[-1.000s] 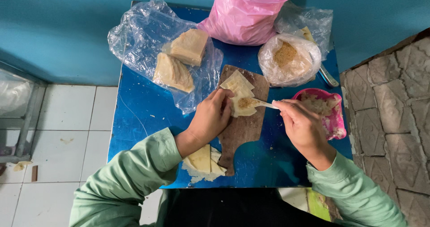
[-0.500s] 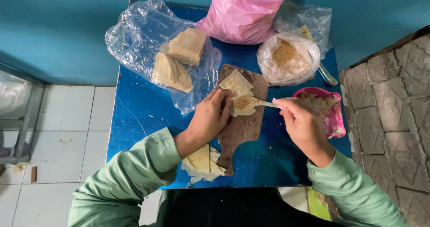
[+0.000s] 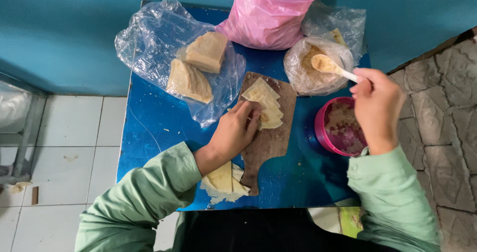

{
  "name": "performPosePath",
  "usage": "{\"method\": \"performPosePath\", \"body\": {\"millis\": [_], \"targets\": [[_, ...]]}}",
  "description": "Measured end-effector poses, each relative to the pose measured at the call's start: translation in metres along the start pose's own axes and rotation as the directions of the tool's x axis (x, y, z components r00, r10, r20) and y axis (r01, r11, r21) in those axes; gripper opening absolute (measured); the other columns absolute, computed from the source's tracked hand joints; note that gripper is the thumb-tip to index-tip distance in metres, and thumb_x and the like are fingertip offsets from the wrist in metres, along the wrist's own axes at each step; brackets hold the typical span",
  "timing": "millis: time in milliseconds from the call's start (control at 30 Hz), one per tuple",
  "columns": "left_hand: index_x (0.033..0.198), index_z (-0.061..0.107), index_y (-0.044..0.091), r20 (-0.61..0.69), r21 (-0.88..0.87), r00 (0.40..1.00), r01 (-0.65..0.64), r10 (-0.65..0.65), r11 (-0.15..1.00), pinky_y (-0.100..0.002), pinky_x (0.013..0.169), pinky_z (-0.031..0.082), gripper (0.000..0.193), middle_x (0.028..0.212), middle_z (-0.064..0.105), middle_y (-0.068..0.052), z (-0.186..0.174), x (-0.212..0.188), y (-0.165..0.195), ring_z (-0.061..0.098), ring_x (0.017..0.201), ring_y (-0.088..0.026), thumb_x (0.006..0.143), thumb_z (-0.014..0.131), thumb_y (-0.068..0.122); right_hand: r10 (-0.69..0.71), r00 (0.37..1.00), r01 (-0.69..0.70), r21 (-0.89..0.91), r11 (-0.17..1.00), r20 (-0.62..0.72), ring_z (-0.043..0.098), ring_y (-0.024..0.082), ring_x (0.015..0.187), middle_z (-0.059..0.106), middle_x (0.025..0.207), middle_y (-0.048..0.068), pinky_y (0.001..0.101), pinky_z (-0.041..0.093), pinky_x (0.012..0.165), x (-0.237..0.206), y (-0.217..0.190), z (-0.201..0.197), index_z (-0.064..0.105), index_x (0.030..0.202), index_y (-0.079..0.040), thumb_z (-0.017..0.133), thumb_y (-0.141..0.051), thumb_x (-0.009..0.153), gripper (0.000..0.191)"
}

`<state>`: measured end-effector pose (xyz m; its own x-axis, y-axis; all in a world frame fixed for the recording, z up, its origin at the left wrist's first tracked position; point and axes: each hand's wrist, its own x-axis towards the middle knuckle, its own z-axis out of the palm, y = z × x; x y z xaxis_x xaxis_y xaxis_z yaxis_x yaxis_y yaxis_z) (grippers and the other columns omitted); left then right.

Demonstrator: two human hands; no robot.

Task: The person folds triangular pastry wrappers on a wooden board, spooning filling from a pink bowl onto each wrapper and pinching the edges closed, then arranges the folded pastries in overlapping rows on the board. Scraps are collected in the bowl and folded pieces accumulate as the work continues.

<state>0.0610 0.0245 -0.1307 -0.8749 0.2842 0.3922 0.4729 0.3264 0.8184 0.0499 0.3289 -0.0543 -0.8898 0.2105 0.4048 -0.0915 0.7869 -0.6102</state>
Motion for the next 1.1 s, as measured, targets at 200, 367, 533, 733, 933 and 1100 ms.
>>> {"method": "performPosePath", "body": {"millis": [200, 367, 533, 733, 933, 1100], "targets": [[0.113, 0.063, 0.003, 0.015, -0.043, 0.997, -0.075, 0.075, 0.996, -0.044, 0.076, 0.057, 0.014, 0.101, 0.069, -0.017, 0.001, 0.004, -0.007, 0.069, 0.090, -0.039, 0.100, 0.059, 0.007, -0.502, 0.860, 0.490, -0.422, 0.762, 0.092, 0.065, 0.041, 0.105, 0.067, 0.131, 0.022, 0.0456, 0.053, 0.090, -0.028, -0.041, 0.033, 0.070, 0.127, -0.003, 0.066, -0.004, 0.094, 0.033], [0.117, 0.066, 0.005, 0.017, -0.022, 0.993, -0.118, 0.118, 0.993, -0.043, 0.083, 0.056, 0.020, 0.104, 0.071, -0.015, 0.001, 0.009, -0.014, 0.069, 0.096, -0.037, 0.098, 0.059, 0.005, -0.301, 0.896, 0.362, -0.145, 0.921, 0.326, 0.063, 0.037, 0.095, 0.065, 0.099, 0.014, 0.0453, 0.052, 0.080, -0.060, -0.058, 0.074, 0.068, 0.096, -0.006, 0.075, -0.011, 0.088, 0.012], [0.118, 0.065, 0.007, 0.047, 0.053, 0.988, -0.152, 0.150, 0.987, -0.043, 0.088, 0.053, 0.022, 0.105, 0.072, -0.012, 0.002, 0.018, -0.019, 0.065, 0.100, -0.035, 0.095, 0.064, 0.008, -0.286, 0.890, 0.304, 0.007, 0.953, 0.355, 0.064, 0.035, 0.091, 0.065, 0.092, 0.013, 0.0455, 0.051, 0.079, -0.053, -0.039, 0.095, 0.064, 0.093, -0.002, 0.078, -0.008, 0.084, 0.018], [0.119, 0.063, 0.008, 0.058, 0.136, 0.991, -0.127, 0.120, 0.982, -0.045, 0.089, 0.052, 0.026, 0.106, 0.069, -0.012, 0.006, 0.024, -0.020, 0.062, 0.101, -0.036, 0.094, 0.065, 0.011, -0.185, 0.911, 0.179, 0.050, 0.983, 0.370, 0.068, 0.030, 0.080, 0.067, 0.090, 0.013, 0.0389, 0.054, 0.068, -0.047, -0.030, 0.102, 0.063, 0.094, -0.002, 0.076, -0.008, 0.086, 0.016], [0.117, 0.063, 0.009, 0.060, 0.170, 0.992, -0.120, 0.111, 0.978, -0.045, 0.089, 0.051, 0.023, 0.105, 0.067, -0.012, 0.008, 0.029, -0.024, 0.061, 0.102, -0.037, 0.094, 0.066, 0.012, -0.206, 0.927, 0.109, 0.300, 0.948, 0.314, 0.077, 0.022, 0.086, 0.074, 0.101, 0.014, 0.0299, 0.059, 0.070, -0.045, -0.032, 0.100, 0.056, 0.118, 0.001, 0.065, -0.003, 0.096, 0.024], [0.114, 0.064, 0.008, 0.116, 0.250, 0.968, -0.245, 0.222, 0.937, -0.044, 0.086, 0.051, 0.028, 0.108, 0.063, -0.010, 0.006, 0.029, -0.029, 0.059, 0.102, -0.035, 0.086, 0.067, 0.008, -0.208, 0.911, 0.110, 0.274, 0.955, 0.357, 0.078, 0.026, 0.097, 0.077, 0.104, 0.014, 0.0318, 0.060, 0.076, -0.048, -0.038, 0.103, 0.056, 0.123, -0.001, 0.059, 0.001, 0.099, 0.024]]}}
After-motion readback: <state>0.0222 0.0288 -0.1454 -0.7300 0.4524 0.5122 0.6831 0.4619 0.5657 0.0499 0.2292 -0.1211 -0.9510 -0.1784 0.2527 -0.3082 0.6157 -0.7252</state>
